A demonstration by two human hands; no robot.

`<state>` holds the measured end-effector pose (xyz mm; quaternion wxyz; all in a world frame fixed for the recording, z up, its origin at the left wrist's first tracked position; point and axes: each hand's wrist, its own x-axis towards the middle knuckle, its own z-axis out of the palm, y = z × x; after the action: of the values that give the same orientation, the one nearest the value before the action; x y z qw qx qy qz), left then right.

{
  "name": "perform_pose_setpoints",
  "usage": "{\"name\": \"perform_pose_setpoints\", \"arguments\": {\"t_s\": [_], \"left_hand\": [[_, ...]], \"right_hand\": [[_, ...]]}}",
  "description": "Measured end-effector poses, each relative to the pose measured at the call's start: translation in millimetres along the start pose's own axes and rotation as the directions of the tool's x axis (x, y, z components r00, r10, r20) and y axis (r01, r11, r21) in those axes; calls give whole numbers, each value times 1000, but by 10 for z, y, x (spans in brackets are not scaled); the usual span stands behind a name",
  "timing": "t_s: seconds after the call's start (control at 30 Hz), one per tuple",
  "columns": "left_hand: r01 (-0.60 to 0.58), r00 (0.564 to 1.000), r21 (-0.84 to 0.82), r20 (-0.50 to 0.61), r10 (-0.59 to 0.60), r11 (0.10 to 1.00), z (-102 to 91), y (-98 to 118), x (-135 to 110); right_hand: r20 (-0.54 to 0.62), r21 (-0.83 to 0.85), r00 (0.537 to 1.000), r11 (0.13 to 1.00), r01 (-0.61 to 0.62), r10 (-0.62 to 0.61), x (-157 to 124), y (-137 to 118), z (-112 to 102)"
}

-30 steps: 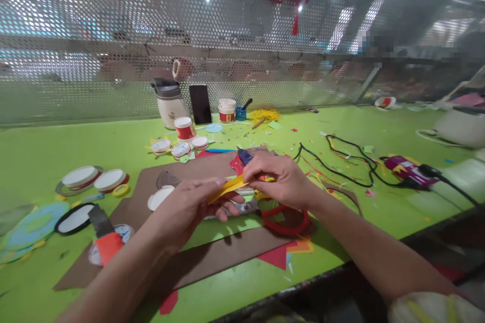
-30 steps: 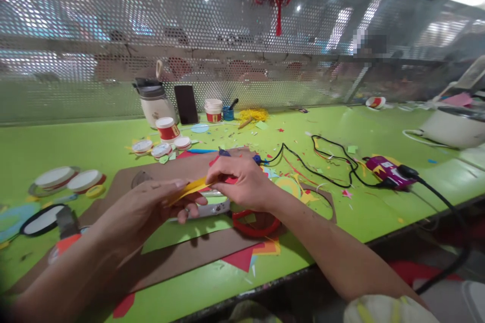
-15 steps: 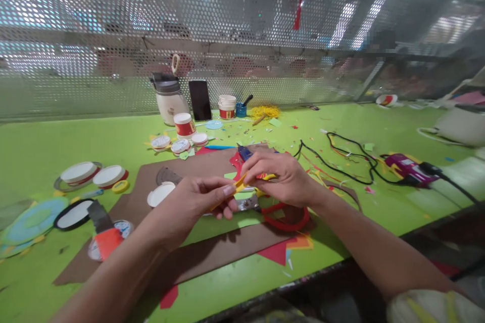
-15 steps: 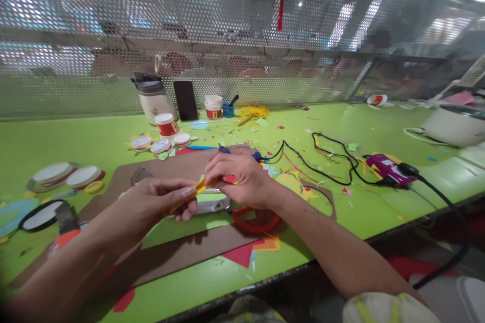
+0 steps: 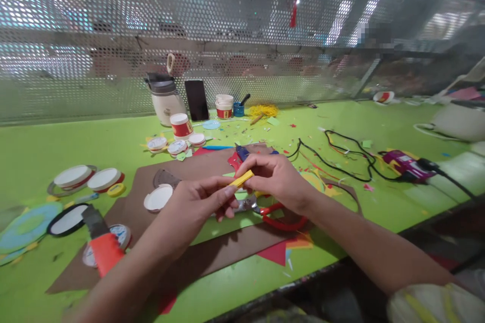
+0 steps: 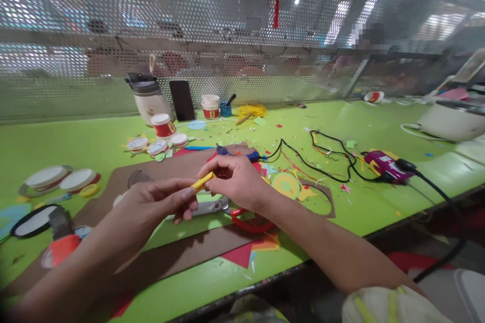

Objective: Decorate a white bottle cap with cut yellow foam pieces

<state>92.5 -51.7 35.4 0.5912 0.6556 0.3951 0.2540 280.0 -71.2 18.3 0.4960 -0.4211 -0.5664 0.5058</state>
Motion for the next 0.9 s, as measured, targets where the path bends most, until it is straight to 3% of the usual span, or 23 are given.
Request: {"name": "perform_pose_setpoints", "arguments": {"t_s": [0.1, 0.2, 0.3, 0.43, 0.6, 0.8, 0.9], "left_hand": [[-101, 993, 196, -41, 111, 975, 14, -28, 7], [-213, 958, 377, -102, 269, 901, 20, -78, 33], [-193, 943, 419, -169, 285, 887, 15, -109, 52], [-111, 965, 347, -185, 185, 931, 2, -98, 62], [-109, 974, 313, -157, 165, 943, 9, -72, 73], [-28, 970, -31, -244, 20, 999, 76, -27, 36], [-26, 967, -117, -254, -4, 993, 96, -24, 16]], "right_hand": [[-25, 67, 999, 998, -23, 25, 14, 31, -12], [-7, 174, 998, 983, -66, 68, 36, 78, -19], [19, 272, 993, 955, -121, 121, 48, 119, -8], [20, 307, 987, 939, -158, 160, 36, 136, 27], [15, 311, 988, 938, -151, 155, 24, 119, 52], [10, 388, 982, 904, -179, 190, 46, 106, 33], [26, 418, 979, 888, -192, 200, 50, 106, 27]]}}
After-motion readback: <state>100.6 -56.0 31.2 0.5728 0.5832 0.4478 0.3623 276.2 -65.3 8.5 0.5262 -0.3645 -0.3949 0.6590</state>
